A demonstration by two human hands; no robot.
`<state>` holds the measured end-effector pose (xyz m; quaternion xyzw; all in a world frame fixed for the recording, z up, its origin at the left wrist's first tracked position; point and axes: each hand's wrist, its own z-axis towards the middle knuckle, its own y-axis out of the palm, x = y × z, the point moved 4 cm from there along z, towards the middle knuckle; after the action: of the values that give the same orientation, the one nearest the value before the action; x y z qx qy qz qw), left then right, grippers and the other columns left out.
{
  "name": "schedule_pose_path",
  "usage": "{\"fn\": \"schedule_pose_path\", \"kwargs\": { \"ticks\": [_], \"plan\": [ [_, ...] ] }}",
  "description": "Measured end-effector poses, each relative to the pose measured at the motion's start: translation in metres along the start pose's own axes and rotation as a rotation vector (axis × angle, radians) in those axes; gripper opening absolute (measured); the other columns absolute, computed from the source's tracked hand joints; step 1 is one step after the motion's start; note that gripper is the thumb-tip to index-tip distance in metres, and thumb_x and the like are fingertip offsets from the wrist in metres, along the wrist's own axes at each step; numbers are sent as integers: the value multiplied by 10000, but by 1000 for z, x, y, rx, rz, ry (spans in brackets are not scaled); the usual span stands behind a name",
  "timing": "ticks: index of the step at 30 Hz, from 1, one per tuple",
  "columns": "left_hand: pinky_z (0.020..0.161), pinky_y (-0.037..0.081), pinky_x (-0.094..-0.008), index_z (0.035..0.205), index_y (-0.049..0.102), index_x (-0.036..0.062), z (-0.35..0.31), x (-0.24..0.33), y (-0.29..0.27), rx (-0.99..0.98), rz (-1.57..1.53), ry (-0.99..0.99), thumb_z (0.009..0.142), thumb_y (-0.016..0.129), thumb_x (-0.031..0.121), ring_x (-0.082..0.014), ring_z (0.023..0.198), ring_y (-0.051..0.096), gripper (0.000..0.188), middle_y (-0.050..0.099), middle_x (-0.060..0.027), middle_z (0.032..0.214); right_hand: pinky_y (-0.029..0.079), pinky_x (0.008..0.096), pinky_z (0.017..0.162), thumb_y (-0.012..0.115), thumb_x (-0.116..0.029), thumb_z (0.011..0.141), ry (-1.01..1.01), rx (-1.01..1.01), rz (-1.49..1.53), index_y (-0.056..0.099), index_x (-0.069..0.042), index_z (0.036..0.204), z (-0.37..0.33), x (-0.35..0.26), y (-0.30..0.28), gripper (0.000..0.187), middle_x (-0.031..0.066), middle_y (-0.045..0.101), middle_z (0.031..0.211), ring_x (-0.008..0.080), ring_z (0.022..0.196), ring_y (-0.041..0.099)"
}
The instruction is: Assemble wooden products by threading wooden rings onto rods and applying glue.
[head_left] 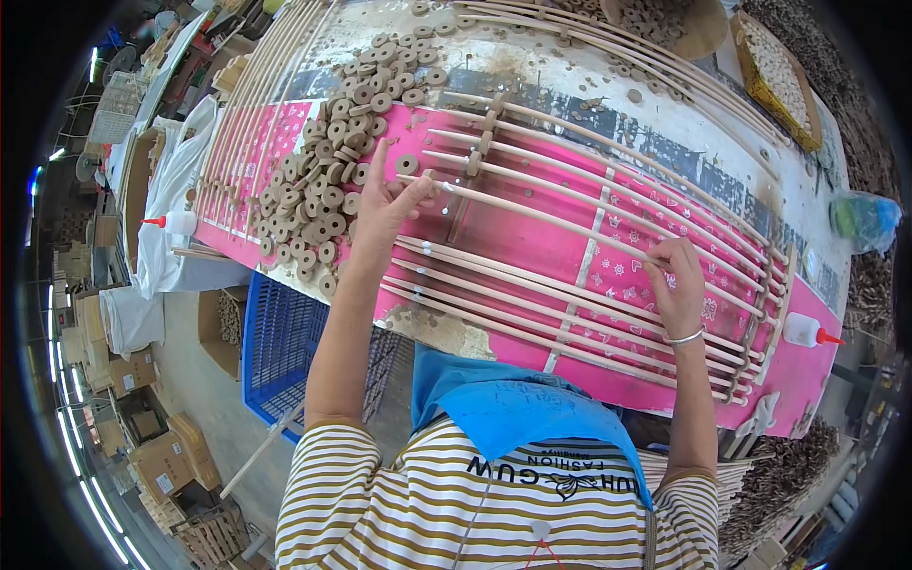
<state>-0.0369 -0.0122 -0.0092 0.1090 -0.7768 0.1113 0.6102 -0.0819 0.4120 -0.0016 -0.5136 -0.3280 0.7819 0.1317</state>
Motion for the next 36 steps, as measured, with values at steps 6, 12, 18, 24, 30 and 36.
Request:
{"fn": "schedule_pose_path", "kwargs": {
  "ticks": [6,12,18,24,30,36],
  "plan": [
    [688,488,-236,1710,96,83,2,3,5,23,52,40,922,848,272,-102,782,707,1105,784,-78,949,551,376,757,749,53,849,-81,2,-58,652,-7,985,2,-6,1,177,130,619,983,288,894,659],
    [681,480,-221,1708,113,80,2,1,14,17,90,50,912,862,281,-86,762,688,1111,773,-78,906,530,398,756,747,20,868,-70,24,-26,667,-8,978,8,-11,4,139,122,636,954,299,859,651],
    [689,483,-215,1703,139,64,2,-2,28,-12,105,75,914,850,250,-89,771,683,1078,767,-64,897,518,393,714,727,-125,941,-123,-7,-199,698,-43,977,15,-11,1,95,110,656,908,297,834,656],
    [699,481,-220,1657,345,75,1,-4,39,-2,191,99,908,846,240,-74,753,667,916,752,-39,867,510,403,732,743,-156,934,-12,-26,-195,692,-36,956,15,-3,7,132,103,646,915,294,856,647],
    [678,508,-301,1326,719,195,-8,20,40,26,1007,459,834,852,247,-143,730,657,512,637,5,814,499,363,716,736,-104,939,-10,-15,-138,694,-17,983,16,7,12,106,103,630,909,257,815,634],
    [677,526,-375,1205,732,211,-5,15,47,26,1035,573,824,826,248,-214,785,674,394,627,-7,893,506,410,738,745,-181,937,-36,-19,-168,714,-58,986,16,10,13,135,87,630,902,285,862,645]
  ]
}}
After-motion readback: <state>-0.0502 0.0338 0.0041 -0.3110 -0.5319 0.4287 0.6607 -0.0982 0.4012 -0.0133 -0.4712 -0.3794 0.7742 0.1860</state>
